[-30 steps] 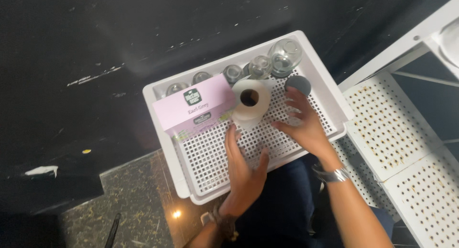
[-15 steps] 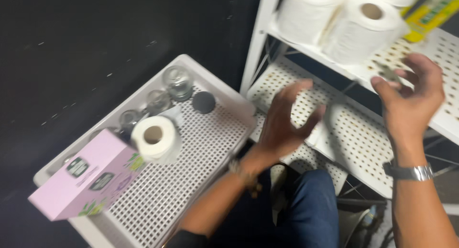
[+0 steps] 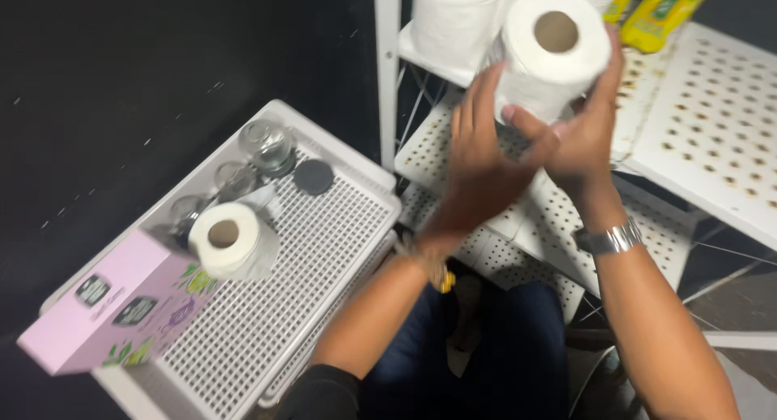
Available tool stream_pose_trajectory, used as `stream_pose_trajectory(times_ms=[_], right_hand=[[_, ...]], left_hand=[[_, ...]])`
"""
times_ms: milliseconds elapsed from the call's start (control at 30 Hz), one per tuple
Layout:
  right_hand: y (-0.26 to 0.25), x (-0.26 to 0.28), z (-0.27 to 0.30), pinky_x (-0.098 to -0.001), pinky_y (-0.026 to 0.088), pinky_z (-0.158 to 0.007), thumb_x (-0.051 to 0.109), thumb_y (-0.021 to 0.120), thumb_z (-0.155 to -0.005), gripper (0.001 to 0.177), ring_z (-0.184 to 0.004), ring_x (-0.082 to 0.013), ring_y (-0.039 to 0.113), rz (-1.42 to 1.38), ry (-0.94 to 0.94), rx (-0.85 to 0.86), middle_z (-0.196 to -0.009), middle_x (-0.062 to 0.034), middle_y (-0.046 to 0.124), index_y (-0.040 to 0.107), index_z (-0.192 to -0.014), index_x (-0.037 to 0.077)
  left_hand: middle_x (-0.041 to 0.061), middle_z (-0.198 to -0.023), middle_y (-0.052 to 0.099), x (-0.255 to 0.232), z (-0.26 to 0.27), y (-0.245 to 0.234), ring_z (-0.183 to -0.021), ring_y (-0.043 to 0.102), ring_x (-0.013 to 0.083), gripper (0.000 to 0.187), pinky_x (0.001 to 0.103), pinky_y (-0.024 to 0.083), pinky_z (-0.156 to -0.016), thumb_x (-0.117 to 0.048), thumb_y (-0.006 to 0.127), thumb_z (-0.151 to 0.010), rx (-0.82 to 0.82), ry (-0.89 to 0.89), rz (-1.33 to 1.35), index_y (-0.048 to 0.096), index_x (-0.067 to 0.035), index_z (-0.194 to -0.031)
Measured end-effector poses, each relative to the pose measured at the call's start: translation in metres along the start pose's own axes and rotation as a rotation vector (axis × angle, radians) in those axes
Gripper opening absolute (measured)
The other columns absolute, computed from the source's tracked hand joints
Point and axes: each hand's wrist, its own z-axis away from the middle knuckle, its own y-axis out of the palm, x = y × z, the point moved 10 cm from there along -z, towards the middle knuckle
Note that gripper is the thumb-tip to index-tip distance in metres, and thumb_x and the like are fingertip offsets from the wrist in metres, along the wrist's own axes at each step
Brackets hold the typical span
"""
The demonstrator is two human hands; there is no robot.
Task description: The person organizes various household supplies from a white metal shelf into a white plastic basket. They place black coasters, glass jars, a box of tea, toilet paper rolls, and yellow bottles into the basket. Finally, they fold several towels and place them on the shelf.
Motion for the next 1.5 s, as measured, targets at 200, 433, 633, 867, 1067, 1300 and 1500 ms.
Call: stream_pose_trajectory(times_ms=[200, 433, 633, 867, 1067, 1300, 1500], right_hand=[[0.078, 0.041, 0.067, -0.0544, 0.025, -0.134, 0.027, 0.09, -0.076, 0.112, -0.157, -0.0415, 0.029, 0.252, -0.117, 0.031, -0.163, -0.0226, 0.027, 0.02, -0.159, 0.0], [0.237, -0.002, 0.11, -0.0576, 0.047, -0.102, 0.032, 0.099, -0.065, 0.114, -0.126, -0.0466, 0.059, 0.011, 0.285, 0.24, -0.136, -0.0242, 0.061, 0.033, -0.158, 0.026], [0.323, -0.036, 0.108, -0.0539, 0.05, -0.104, 0.04, 0.095, -0.067, 0.103, -0.123, -0.0385, 0.062, 0.03, 0.382, 0.398, -0.129, -0.0178, 0.065, 0.037, -0.151, 0.021], [0.336, -0.007, 0.099, -0.0637, 0.058, -0.087, 0.036, 0.09, -0.066, 0.093, -0.108, -0.0481, 0.068, 0.127, 0.405, 0.393, -0.115, -0.0255, 0.07, 0.042, -0.143, 0.014], [0.326, -0.003, 0.122, -0.068, 0.041, -0.105, 0.047, 0.087, -0.077, 0.102, -0.129, -0.057, 0.049, 0.113, 0.518, 0.46, -0.141, -0.0303, 0.042, 0.026, -0.156, 0.026], [0.331, -0.014, 0.126, -0.0661, 0.047, -0.103, 0.043, 0.081, -0.081, 0.096, -0.127, -0.054, 0.052, 0.128, 0.494, 0.508, -0.141, -0.0275, 0.044, 0.022, -0.155, 0.028], [0.295, 0.008, 0.132, -0.0671, 0.044, -0.1, 0.039, 0.09, -0.073, 0.102, -0.124, -0.0553, 0.053, 0.153, 0.538, 0.395, -0.138, -0.0291, 0.046, 0.03, -0.155, 0.025]], left_hand=[[0.03, -0.157, 0.04, -0.013, 0.109, -0.084, -0.15, 0.042, 0.0463, 0.082, 0.06, 0.042, -0.121, -0.043, 0.068, -0.093, -0.238, 0.188, -0.282, 0.033, 0.003, -0.151], [0.033, -0.163, 0.007, 0.095, 0.172, -0.169, -0.15, 0.013, 0.053, 0.091, 0.064, 0.026, -0.116, -0.03, 0.068, -0.096, -0.386, -0.256, -0.132, 0.011, 0.004, -0.158], [0.037, -0.16, 0.0, 0.134, 0.166, -0.214, -0.146, 0.014, 0.0588, 0.099, 0.07, 0.03, -0.112, -0.035, 0.067, -0.094, -0.452, -0.579, 0.213, 0.003, 0.001, -0.16], [0.035, -0.161, 0.01, 0.154, 0.167, -0.225, -0.144, 0.025, 0.0573, 0.095, 0.063, 0.042, -0.11, -0.038, 0.065, -0.094, -0.475, -0.59, 0.248, 0.009, 0.003, -0.159], [0.037, -0.159, 0.013, 0.158, 0.177, -0.226, -0.142, 0.026, 0.0604, 0.086, 0.065, 0.042, -0.11, -0.026, 0.064, -0.094, -0.508, -0.569, 0.251, 0.014, 0.005, -0.158], [0.031, -0.161, 0.017, 0.18, 0.18, -0.214, -0.144, 0.03, 0.054, 0.088, 0.058, 0.046, -0.111, -0.03, 0.068, -0.092, -0.509, -0.606, 0.267, 0.017, -0.003, -0.159], [0.036, -0.156, 0.024, 0.125, 0.188, -0.228, -0.139, 0.036, 0.0582, 0.089, 0.06, 0.048, -0.106, -0.024, 0.067, -0.091, -0.418, -0.584, 0.153, 0.014, 0.003, -0.157]])
